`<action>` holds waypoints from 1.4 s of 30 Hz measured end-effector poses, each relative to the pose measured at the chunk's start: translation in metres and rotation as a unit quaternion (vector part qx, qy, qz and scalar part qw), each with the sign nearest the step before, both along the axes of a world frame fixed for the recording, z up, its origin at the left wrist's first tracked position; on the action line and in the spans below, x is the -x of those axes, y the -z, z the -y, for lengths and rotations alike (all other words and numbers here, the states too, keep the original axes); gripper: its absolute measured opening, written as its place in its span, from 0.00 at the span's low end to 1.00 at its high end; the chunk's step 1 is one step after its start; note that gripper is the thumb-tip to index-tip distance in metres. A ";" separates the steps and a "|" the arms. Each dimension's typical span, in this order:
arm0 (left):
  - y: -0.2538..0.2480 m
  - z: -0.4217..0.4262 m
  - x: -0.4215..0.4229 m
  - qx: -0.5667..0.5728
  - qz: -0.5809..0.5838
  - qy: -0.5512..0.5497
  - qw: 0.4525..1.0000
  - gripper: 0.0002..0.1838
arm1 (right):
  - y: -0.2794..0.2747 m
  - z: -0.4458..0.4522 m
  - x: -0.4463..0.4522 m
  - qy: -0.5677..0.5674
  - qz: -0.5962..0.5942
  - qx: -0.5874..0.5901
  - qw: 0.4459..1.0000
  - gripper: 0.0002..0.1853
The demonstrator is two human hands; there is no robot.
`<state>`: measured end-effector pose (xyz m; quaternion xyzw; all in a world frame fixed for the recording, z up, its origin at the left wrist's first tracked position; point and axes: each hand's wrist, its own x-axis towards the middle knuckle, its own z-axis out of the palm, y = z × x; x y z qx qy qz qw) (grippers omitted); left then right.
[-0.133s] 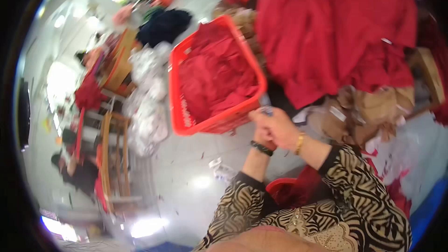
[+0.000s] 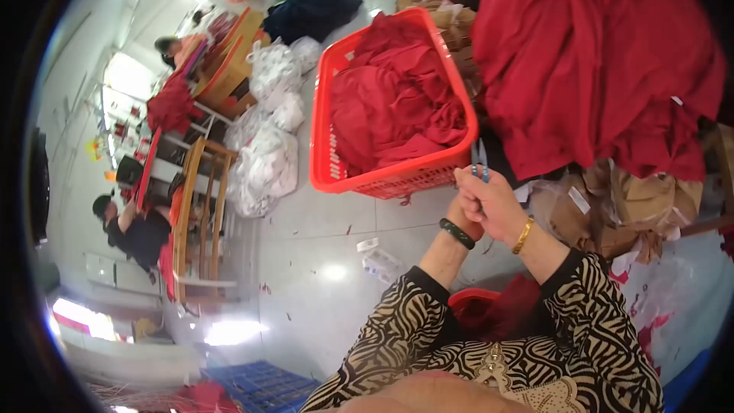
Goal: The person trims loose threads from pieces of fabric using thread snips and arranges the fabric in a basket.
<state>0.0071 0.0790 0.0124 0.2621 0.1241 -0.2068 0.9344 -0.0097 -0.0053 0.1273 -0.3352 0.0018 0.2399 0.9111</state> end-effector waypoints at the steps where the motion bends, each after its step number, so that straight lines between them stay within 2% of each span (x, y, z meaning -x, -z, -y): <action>1: 0.005 0.005 0.003 0.018 -0.002 0.004 1.000 0.10 | 0.001 0.004 0.002 0.001 -0.009 0.020 1.000 0.08; 3: 0.033 0.013 -0.002 0.046 0.001 0.026 0.999 0.11 | -0.003 0.010 0.003 0.016 -0.020 0.052 0.998 0.08; 4: 0.049 0.011 -0.005 0.073 0.042 0.054 0.995 0.10 | -0.002 0.009 0.003 0.014 -0.016 0.047 0.999 0.08; 7: 0.001 0.015 0.004 0.019 -0.004 0.013 1.000 0.09 | -0.003 0.009 0.005 0.011 -0.011 0.045 0.999 0.08; 10: 0.000 0.016 0.005 -0.004 -0.014 0.016 1.000 0.10 | -0.001 0.010 0.004 0.006 -0.021 0.047 0.999 0.08; 13: -0.021 0.017 0.009 -0.003 -0.056 -0.006 0.998 0.08 | -0.001 0.011 0.004 -0.007 -0.024 0.061 0.998 0.09; 16: 0.025 0.012 0.003 0.048 -0.033 0.025 0.998 0.05 | -0.001 0.010 0.004 -0.009 -0.021 0.057 0.998 0.08; 19: 0.039 0.009 0.002 0.081 -0.020 0.034 0.996 0.03 | 0.000 0.009 0.004 0.000 -0.023 0.055 0.998 0.08; 25: -0.018 0.017 0.010 -0.016 -0.092 -0.014 0.996 0.05 | -0.001 0.010 0.004 -0.003 -0.024 0.059 0.998 0.08; 28: 0.046 0.011 0.002 0.055 0.003 0.038 0.998 0.06 | 0.001 0.010 0.004 -0.001 -0.027 0.056 0.998 0.08; 31: 0.008 0.014 0.009 0.002 -0.024 0.007 1.000 0.07 | -0.001 0.010 0.005 -0.002 -0.029 0.061 0.998 0.08; 42: 0.029 0.015 0.006 0.009 -0.029 0.005 1.000 0.06 | 0.002 0.010 0.005 -0.008 -0.032 0.057 0.998 0.07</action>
